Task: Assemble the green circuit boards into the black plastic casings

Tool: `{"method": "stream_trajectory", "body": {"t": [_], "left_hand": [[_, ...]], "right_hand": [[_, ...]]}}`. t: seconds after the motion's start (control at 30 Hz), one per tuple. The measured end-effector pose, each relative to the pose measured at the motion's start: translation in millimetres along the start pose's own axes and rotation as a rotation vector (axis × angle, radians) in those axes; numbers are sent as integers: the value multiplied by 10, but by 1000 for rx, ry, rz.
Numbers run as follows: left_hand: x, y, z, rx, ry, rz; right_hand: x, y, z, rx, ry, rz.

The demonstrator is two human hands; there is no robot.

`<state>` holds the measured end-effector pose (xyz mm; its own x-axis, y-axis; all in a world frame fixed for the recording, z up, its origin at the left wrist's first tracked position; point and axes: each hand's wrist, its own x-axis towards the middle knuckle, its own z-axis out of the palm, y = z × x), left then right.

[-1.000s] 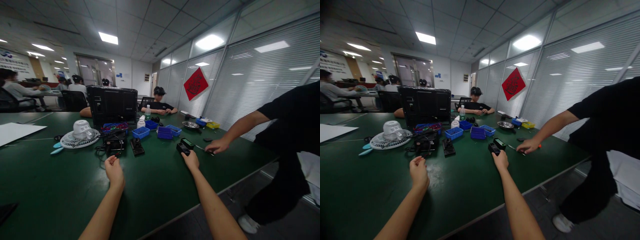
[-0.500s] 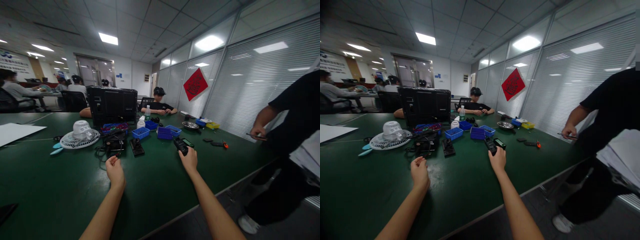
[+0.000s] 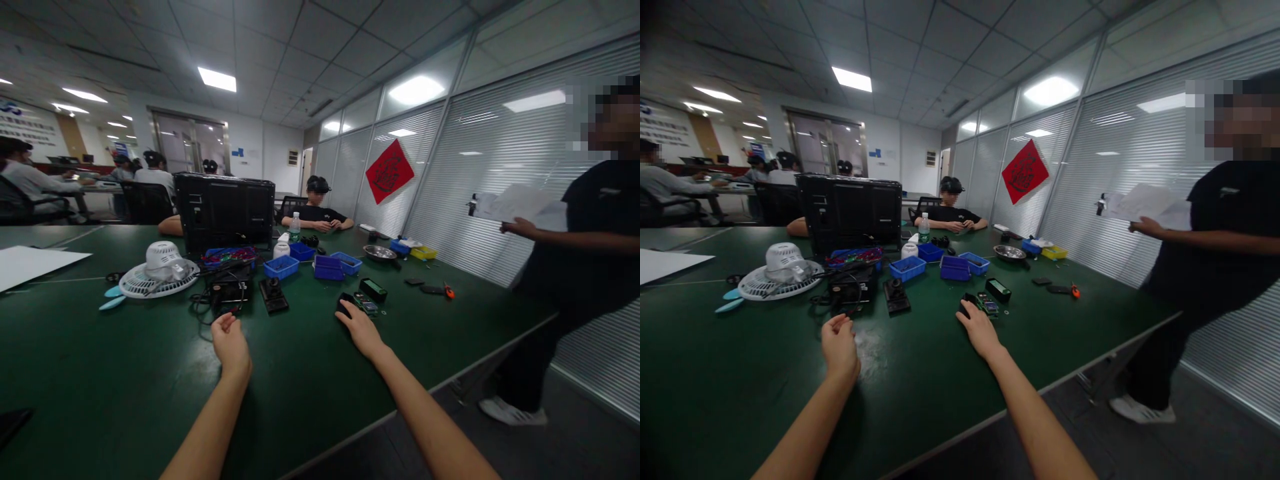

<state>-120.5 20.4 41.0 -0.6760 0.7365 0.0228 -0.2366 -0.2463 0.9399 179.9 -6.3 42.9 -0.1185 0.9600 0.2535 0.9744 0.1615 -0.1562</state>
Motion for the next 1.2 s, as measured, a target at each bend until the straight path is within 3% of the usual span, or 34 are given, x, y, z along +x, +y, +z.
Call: {"method": "stream_trajectory", "body": {"t": [0.13,0.23,0.3,0.4,0.47,0.53,0.77,0.83,0.97,1.07,1.2], "left_hand": [[-4,-3,1,-6,-4,-9],[-55,8,17,16,-50,-47],[-127,3,37,77,-159,-86],[-281,-49,76,216,-467,-143],[-386,-114,103,310,-661,-139],[-469,-189,124,380,-750,-92],[-512,-358,120,460,-790,-50],[-492,-386,112,475,-786,-54],[-481,-414,104,493,-787,-45],[-486,-410,102,490,-782,-29],[-478,-405,95,497,-789,-38]], "right_hand": [[-21,-3,29,-50,90,3],[28,-36,41,-99,210,215],[91,-63,47,-103,201,399],[184,-103,79,-67,72,538],[216,-147,121,-53,27,519],[215,-230,170,-47,27,466],[99,-557,163,53,-5,319],[72,-455,73,89,75,375],[53,20,-93,61,332,691],[81,331,-83,-8,252,776],[153,465,53,-47,101,773]]}}
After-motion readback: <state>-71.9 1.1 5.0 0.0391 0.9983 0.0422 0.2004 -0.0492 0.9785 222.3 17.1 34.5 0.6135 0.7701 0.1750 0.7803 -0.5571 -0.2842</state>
